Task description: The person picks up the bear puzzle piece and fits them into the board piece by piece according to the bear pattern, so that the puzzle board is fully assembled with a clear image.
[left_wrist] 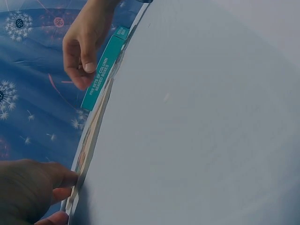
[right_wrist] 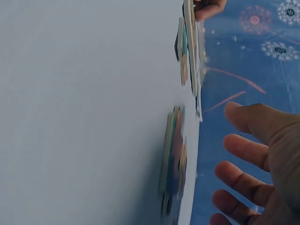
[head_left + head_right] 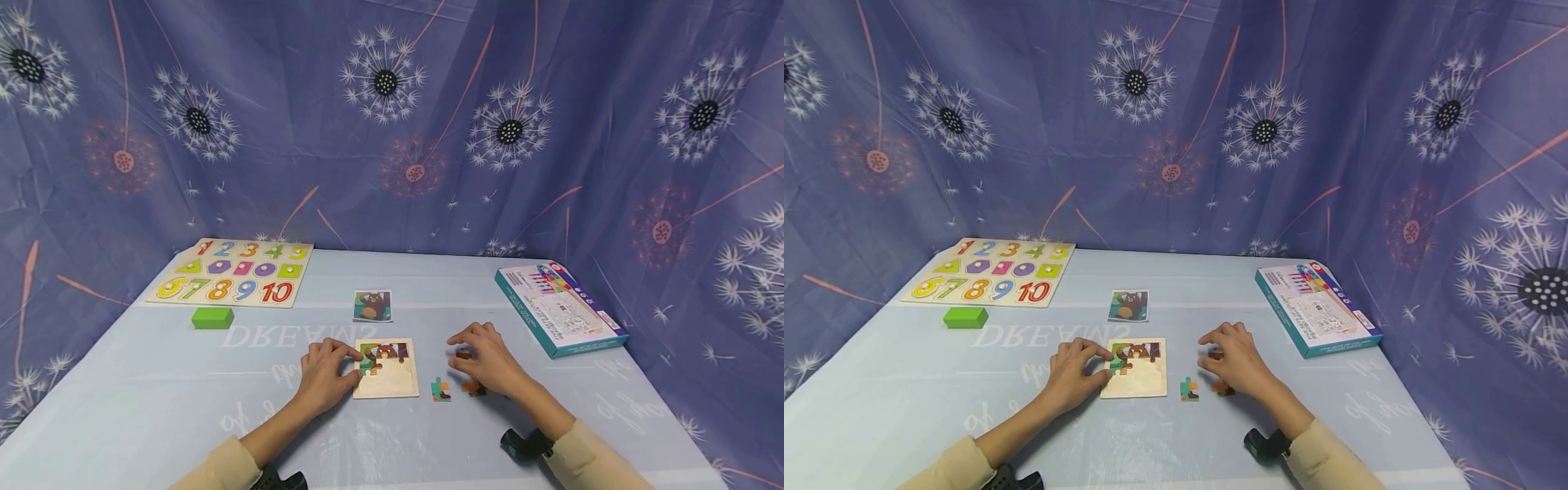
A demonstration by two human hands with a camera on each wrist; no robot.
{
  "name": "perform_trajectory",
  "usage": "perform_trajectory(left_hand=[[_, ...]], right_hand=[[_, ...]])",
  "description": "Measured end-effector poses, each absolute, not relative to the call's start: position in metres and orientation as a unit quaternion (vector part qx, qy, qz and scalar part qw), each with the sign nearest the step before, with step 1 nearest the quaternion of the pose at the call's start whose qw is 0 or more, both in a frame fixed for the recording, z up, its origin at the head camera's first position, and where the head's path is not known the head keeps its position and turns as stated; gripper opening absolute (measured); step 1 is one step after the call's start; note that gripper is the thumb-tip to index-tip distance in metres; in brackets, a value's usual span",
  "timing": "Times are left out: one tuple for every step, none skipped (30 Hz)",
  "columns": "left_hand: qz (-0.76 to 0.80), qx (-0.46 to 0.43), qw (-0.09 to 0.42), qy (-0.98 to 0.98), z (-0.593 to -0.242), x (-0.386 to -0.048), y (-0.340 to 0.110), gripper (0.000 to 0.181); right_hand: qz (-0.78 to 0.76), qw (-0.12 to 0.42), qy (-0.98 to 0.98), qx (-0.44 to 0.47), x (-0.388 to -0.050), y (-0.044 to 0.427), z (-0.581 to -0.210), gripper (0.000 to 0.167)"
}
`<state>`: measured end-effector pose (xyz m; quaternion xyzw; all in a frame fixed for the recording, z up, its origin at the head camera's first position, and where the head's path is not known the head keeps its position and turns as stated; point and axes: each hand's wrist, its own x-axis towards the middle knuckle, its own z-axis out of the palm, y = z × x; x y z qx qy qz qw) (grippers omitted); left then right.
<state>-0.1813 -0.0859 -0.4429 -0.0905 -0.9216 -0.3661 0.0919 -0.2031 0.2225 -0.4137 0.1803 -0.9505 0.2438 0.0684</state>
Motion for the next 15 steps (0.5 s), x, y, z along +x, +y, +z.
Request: perform_trajectory(left_hand=[[-0.366,-0.091,0.092,-0.921,-0.443,-0.181,-0.086,0.019],[-0.367,-0.090,0.092,-0.921,-0.443,-0.181,-0.086,0.019],[-0.367,-0.090,0.093,-0.921,-0.443,-0.181,-0.086,0.019],[-0.367,-0.090,0.093,-0.921,-0.443,-0.181,-0.086,0.019],[-0.367,-0.090,0.093,-0.921,-0.443,-0.181,-0.086,0.019],[-0.367,-0.090,0.093,-0.921,-0.443,-0.181,-0.087,0.018],[-0.367,-0.090,0.092,-0.921,-0.443,-0.181,-0.087,0.018],[-0.367,-0.090,0.092,-0.922,-0.443,-0.181,-0.087,0.018],[-0.367,-0.090,0.091,-0.921,-0.443,-0.182,-0.087,0.018],[-0.367,-0.091,0.090,-0.921,-0.443,-0.182,-0.087,0.018],[-0.367,-0.091,0.090,-0.921,-0.443,-0.182,-0.087,0.018],[-0.368,-0.091,0.089,-0.921,-0.443,-0.182,-0.087,0.018],[-0.368,-0.091,0.089,-0.921,-0.444,-0.182,-0.087,0.018],[-0.368,-0.090,0.088,-0.921,-0.444,-0.182,-0.087,0.018],[-0.368,-0.091,0.088,-0.921,-0.444,-0.182,-0.087,0.018]], right_hand=[[0.241,0.069,-0.951,0.178,-0.203,0.225,-0.414,0.027],[0.240,0.071,-0.952,0.177,-0.203,0.228,-0.415,0.028],[0.239,0.073,-0.952,0.178,-0.202,0.231,-0.415,0.028],[0.240,0.073,-0.952,0.176,-0.202,0.234,-0.415,0.028],[0.239,0.073,-0.952,0.175,-0.202,0.236,-0.415,0.029],[0.238,0.073,-0.953,0.174,-0.202,0.239,-0.416,0.029],[0.236,0.073,-0.953,0.174,-0.202,0.242,-0.417,0.029],[0.235,0.073,-0.953,0.175,-0.202,0.244,-0.418,0.028],[0.234,0.073,-0.953,0.176,-0.202,0.247,-0.419,0.028],[0.234,0.072,-0.954,0.175,-0.201,0.249,-0.420,0.027],[0.233,0.071,-0.954,0.175,-0.201,0.251,-0.421,0.027],[0.232,0.069,-0.954,0.174,-0.201,0.252,-0.422,0.027],[0.233,0.068,-0.954,0.174,-0.201,0.254,-0.423,0.027],[0.234,0.066,-0.954,0.173,-0.200,0.255,-0.423,0.028],[0.233,0.063,-0.955,0.170,-0.200,0.256,-0.424,0.028]])
